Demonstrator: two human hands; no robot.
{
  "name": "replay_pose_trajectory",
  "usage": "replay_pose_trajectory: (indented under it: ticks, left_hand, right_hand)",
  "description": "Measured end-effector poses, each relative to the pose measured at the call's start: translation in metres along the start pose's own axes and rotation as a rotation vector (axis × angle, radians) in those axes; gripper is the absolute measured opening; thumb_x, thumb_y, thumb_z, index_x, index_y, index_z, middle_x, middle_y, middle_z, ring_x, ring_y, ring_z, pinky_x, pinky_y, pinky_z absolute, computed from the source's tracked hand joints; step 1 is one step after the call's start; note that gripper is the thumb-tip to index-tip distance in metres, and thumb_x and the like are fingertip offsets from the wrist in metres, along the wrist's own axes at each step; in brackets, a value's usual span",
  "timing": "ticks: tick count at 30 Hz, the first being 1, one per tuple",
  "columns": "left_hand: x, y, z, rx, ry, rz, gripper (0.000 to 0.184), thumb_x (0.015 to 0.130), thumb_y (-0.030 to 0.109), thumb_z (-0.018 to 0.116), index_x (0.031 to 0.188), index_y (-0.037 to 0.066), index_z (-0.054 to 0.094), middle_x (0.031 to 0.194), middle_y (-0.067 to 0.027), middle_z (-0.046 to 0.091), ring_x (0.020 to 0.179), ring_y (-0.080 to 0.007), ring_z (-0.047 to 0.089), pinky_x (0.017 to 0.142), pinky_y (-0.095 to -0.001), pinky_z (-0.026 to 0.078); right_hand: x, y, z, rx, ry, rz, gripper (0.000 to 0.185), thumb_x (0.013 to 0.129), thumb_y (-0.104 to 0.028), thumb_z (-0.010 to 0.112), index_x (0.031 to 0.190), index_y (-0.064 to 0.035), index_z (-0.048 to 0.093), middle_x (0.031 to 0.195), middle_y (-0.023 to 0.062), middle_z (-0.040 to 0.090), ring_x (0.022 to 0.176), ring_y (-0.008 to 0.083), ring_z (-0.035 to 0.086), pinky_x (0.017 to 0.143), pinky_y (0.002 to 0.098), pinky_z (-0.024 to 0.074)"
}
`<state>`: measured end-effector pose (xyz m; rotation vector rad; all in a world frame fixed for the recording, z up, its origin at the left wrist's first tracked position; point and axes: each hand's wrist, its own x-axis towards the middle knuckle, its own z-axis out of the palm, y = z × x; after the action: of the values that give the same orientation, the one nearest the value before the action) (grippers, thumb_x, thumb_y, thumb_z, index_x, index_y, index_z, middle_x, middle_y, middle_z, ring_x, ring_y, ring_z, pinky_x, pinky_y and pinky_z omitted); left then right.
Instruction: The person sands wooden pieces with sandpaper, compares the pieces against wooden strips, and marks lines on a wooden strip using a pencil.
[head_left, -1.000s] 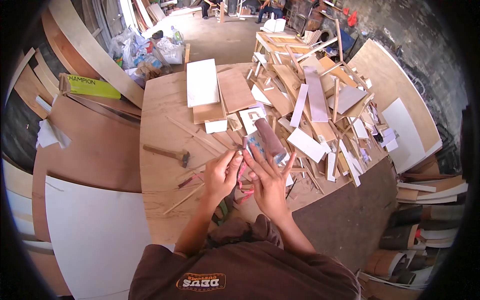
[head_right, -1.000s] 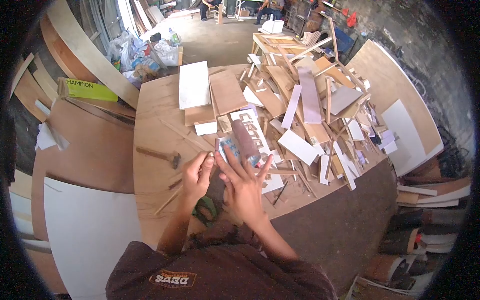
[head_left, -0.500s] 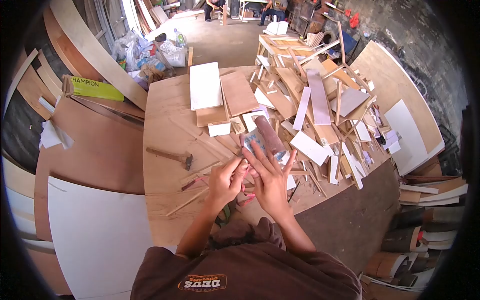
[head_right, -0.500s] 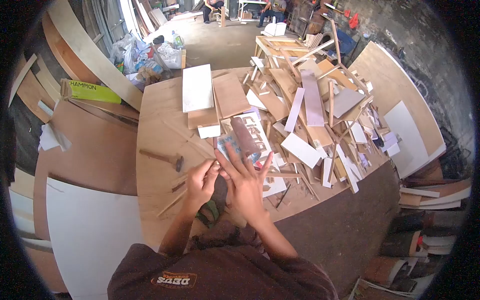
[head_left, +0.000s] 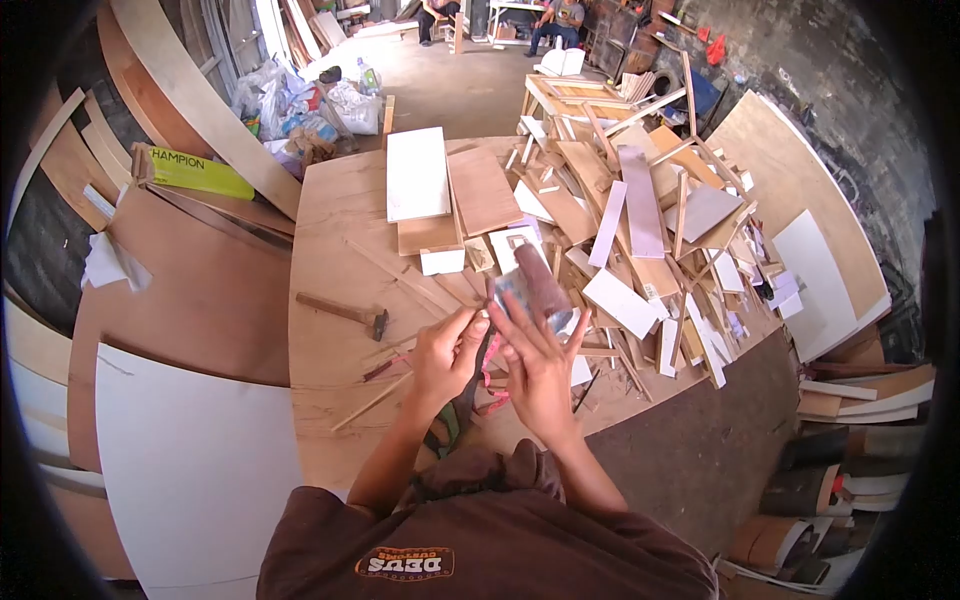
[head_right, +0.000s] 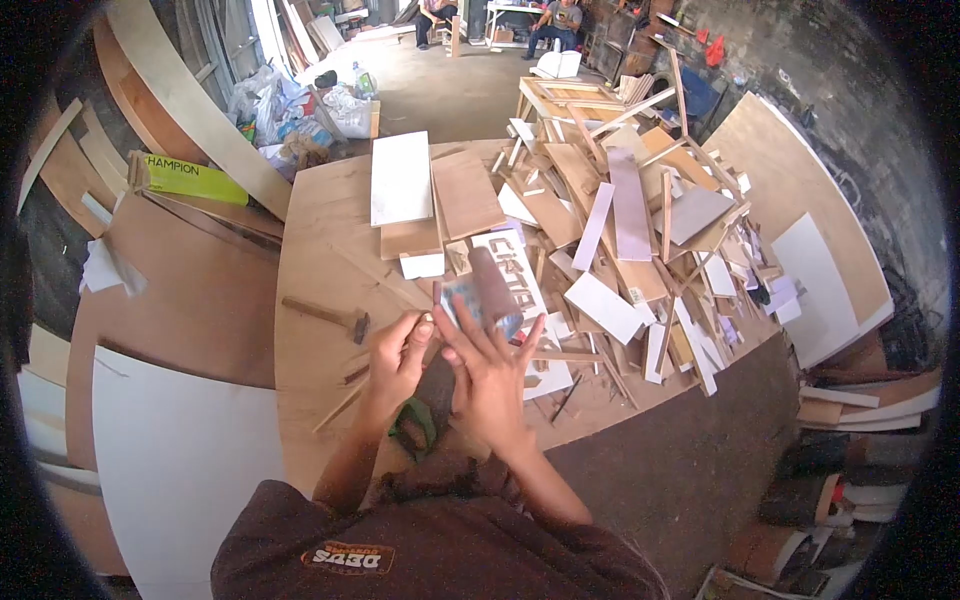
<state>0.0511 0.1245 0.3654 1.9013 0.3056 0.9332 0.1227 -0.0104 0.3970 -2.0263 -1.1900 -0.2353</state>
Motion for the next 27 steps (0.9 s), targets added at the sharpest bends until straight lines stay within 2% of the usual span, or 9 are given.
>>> replay_pose_trajectory:
  ticks: [6,8,10,15,17,20,21,24,27]
  left_hand:
    - [-0.001,0.006,0.002,0.03,-0.028,0.089,0.024,0.104,0.024,0.056,0.098,0.002,0.065,0.068,-0.0123,0.061,0.052,-0.0261,0.061,0.048,-0.0358,0.042]
    - [0.0,0.003,0.004,0.029,-0.001,0.109,0.024,0.104,0.024,0.057,0.098,0.002,0.065,0.068,-0.0122,0.062,0.053,-0.0244,0.063,0.049,-0.036,0.044]
    - [0.0,0.017,0.004,-0.061,-0.067,-0.023,0.023,0.104,0.023,0.058,0.098,0.002,0.065,0.067,-0.0116,0.061,0.052,-0.0226,0.062,0.048,-0.0354,0.044]
    - [0.0,-0.001,0.007,-0.014,-0.02,0.07,0.023,0.104,0.023,0.058,0.099,0.002,0.065,0.064,-0.0098,0.057,0.049,-0.0201,0.056,0.047,-0.0332,0.041]
    - [0.004,0.003,-0.001,-0.032,0.051,-0.016,0.024,0.104,0.024,0.058,0.097,0.002,0.064,0.063,-0.01,0.055,0.049,-0.019,0.052,0.048,-0.0328,0.039]
    - [0.012,-0.004,-0.004,-0.021,0.059,0.029,0.025,0.104,0.024,0.059,0.097,0.002,0.066,0.063,-0.0103,0.055,0.049,-0.0188,0.049,0.048,-0.0329,0.038]
    - [0.013,-0.003,-0.006,0.012,0.087,0.103,0.025,0.104,0.024,0.058,0.099,0.001,0.067,0.062,-0.0102,0.054,0.048,-0.0186,0.048,0.048,-0.0328,0.037]
    - [0.011,0.006,-0.016,0.044,0.148,0.17,0.026,0.104,0.024,0.057,0.101,0.001,0.068,0.064,-0.01,0.055,0.048,-0.0174,0.049,0.048,-0.0324,0.037]
    - [0.012,0.002,-0.02,0.049,0.067,0.075,0.025,0.105,0.023,0.057,0.102,0.0,0.068,0.066,-0.0098,0.058,0.049,-0.0155,0.051,0.048,-0.0315,0.038]
  right_hand:
    - [0.003,0.001,-0.006,-0.029,-0.024,-0.01,0.046,0.1,-0.019,0.055,0.146,-0.0259,0.056,0.148,0.0053,0.057,0.129,0.031,0.057,0.117,0.0718,-0.0063]
    - [-0.001,0.001,-0.009,-0.028,-0.044,-0.007,0.048,0.099,-0.017,0.057,0.147,-0.0261,0.055,0.148,0.0058,0.056,0.13,0.0311,0.056,0.117,0.072,-0.0059]
    - [-0.001,0.006,-0.006,-0.07,-0.023,0.007,0.049,0.099,-0.016,0.058,0.147,-0.0266,0.056,0.15,0.005,0.055,0.13,0.0311,0.056,0.117,0.0722,-0.006]
    - [0.005,0.007,-0.001,-0.002,-0.03,-0.005,0.047,0.099,-0.017,0.059,0.144,-0.0271,0.058,0.15,0.0033,0.055,0.132,0.0307,0.055,0.117,0.0723,-0.0043]
    - [-0.005,-0.001,-0.008,-0.076,-0.04,-0.007,0.045,0.099,-0.02,0.059,0.143,-0.0257,0.059,0.15,0.0036,0.054,0.127,0.0289,0.058,0.118,0.0719,-0.0027]
    - [-0.008,0.002,0.008,0.042,-0.095,-0.013,0.043,0.099,-0.02,0.057,0.142,-0.0229,0.06,0.151,0.004,0.053,0.117,0.0255,0.061,0.119,0.0704,-0.0033]
    - [-0.008,-0.001,0.005,0.008,-0.056,-0.009,0.042,0.099,-0.018,0.056,0.141,-0.0202,0.061,0.153,0.0042,0.052,0.109,0.0231,0.063,0.119,0.0695,-0.0033]
    - [-0.009,0.007,-0.001,0.019,0.104,0.025,0.043,0.098,-0.015,0.057,0.14,-0.0206,0.062,0.154,0.005,0.05,0.105,0.0224,0.064,0.12,0.0688,-0.003]
    - [0.002,0.009,-0.003,-0.008,0.108,0.011,0.042,0.098,-0.016,0.057,0.14,-0.0229,0.062,0.154,0.0067,0.05,0.102,0.0227,0.064,0.12,0.0688,-0.0033]
